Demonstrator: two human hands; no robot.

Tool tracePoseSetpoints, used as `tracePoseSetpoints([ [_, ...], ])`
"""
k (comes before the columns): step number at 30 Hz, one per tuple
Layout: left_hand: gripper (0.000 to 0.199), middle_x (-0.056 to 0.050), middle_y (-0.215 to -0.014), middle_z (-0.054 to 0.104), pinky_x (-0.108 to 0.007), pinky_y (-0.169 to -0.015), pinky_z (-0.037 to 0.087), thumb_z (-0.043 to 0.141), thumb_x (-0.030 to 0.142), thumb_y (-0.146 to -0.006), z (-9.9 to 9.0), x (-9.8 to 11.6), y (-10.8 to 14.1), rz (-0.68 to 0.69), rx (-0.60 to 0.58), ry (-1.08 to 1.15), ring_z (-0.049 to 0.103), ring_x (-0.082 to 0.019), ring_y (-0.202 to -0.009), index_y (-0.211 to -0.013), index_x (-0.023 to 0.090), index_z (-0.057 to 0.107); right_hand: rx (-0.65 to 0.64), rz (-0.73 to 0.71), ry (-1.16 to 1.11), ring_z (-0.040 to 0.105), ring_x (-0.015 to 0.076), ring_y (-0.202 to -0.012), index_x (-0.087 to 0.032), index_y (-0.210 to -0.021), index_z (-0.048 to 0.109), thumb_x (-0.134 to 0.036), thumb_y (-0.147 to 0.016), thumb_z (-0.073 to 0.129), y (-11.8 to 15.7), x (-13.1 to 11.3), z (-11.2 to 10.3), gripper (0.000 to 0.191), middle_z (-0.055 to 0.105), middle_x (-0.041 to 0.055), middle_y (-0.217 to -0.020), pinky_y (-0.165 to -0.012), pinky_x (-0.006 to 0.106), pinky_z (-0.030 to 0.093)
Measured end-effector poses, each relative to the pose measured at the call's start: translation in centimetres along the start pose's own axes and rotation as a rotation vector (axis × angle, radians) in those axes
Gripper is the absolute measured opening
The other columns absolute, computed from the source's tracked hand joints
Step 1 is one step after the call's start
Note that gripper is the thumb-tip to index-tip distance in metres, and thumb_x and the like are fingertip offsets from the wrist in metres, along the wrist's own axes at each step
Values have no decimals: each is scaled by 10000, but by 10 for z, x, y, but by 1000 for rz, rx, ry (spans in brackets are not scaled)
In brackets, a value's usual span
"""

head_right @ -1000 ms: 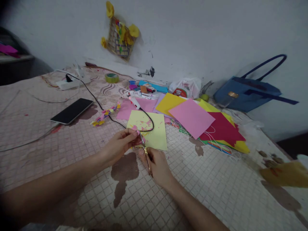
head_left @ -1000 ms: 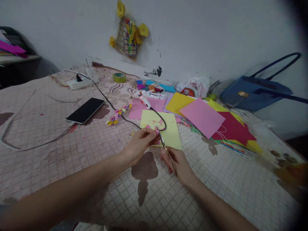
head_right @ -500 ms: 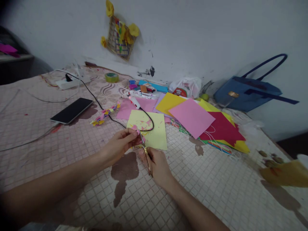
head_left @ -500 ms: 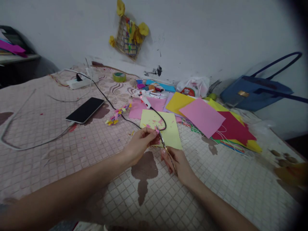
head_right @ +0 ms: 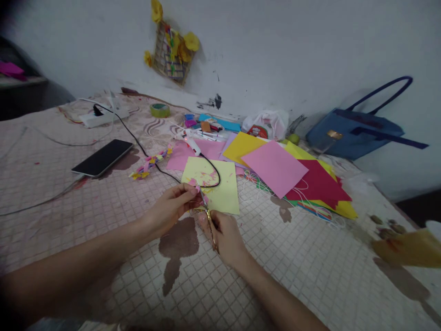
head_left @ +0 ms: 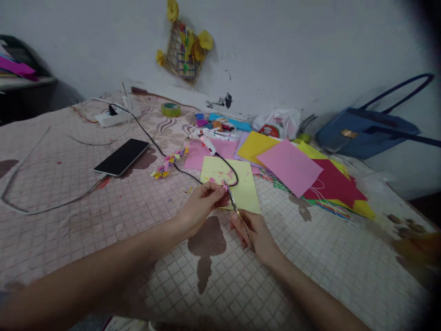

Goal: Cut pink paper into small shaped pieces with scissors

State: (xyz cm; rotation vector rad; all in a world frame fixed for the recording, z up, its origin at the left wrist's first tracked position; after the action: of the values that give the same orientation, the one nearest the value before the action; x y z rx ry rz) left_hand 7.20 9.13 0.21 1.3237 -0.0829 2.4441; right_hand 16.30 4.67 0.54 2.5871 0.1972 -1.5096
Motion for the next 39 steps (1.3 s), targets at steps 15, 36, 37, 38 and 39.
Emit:
tracePoseSetpoints([
  [15, 145, -18, -685, 558, -247, -669, 414, 594, 252, -717, 2, 1, 2, 1, 14, -30, 528, -90, -641, -691, 121, 537, 12, 3, 5, 350, 77, -397, -160, -604, 477, -488, -827, 356, 0, 1, -1, 415, 374, -48, -445, -370, 194, 272],
  [36, 148, -24, -719, 578, -252, -695, 426, 614, 258, -698, -1, 0, 0, -9, 12, -9, 542, -94, -656, -721, 125, 553, 16, -21, 59, 365, 81, -405, -164, -571, 468, -432, -824, 380, -1, 0, -5, 379, 404, -33, -456, -356, 183, 280],
  [37, 147, -22, -718, 578, -251, -700, 425, 616, 256, -696, -1, 0, 0, -13, 12, -2, 541, -92, -653, -721, 126, 553, 12, -20, 61, 367, 81, -403, -165, -569, 466, -435, -824, 379, -1, 0, -5, 382, 405, -33, -452, -356, 183, 281],
  [38, 144, -20, -715, 578, -250, -703, 425, 618, 253, -694, -1, 0, 0, -15, 13, 3, 541, -90, -651, -718, 127, 554, 9, -19, 64, 368, 82, -400, -166, -566, 463, -439, -824, 377, -1, 1, -5, 385, 403, -34, -448, -356, 183, 281],
  [39, 140, -19, -715, 579, -250, -707, 424, 619, 249, -693, -1, 0, 0, -16, 13, 8, 541, -88, -649, -717, 127, 555, 6, -18, 66, 369, 82, -397, -167, -566, 464, -441, -825, 374, -1, 1, -5, 388, 402, -34, -444, -357, 184, 282],
])
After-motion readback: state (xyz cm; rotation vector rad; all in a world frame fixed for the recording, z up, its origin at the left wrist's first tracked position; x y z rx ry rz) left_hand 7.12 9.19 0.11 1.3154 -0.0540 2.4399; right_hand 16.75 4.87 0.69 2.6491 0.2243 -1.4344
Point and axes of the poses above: each hand's wrist, its own y-axis away from the middle knuckle, its own z-axis out of the palm, x = y × z, the point moved 10 cm from there along -y, towards the middle knuckle
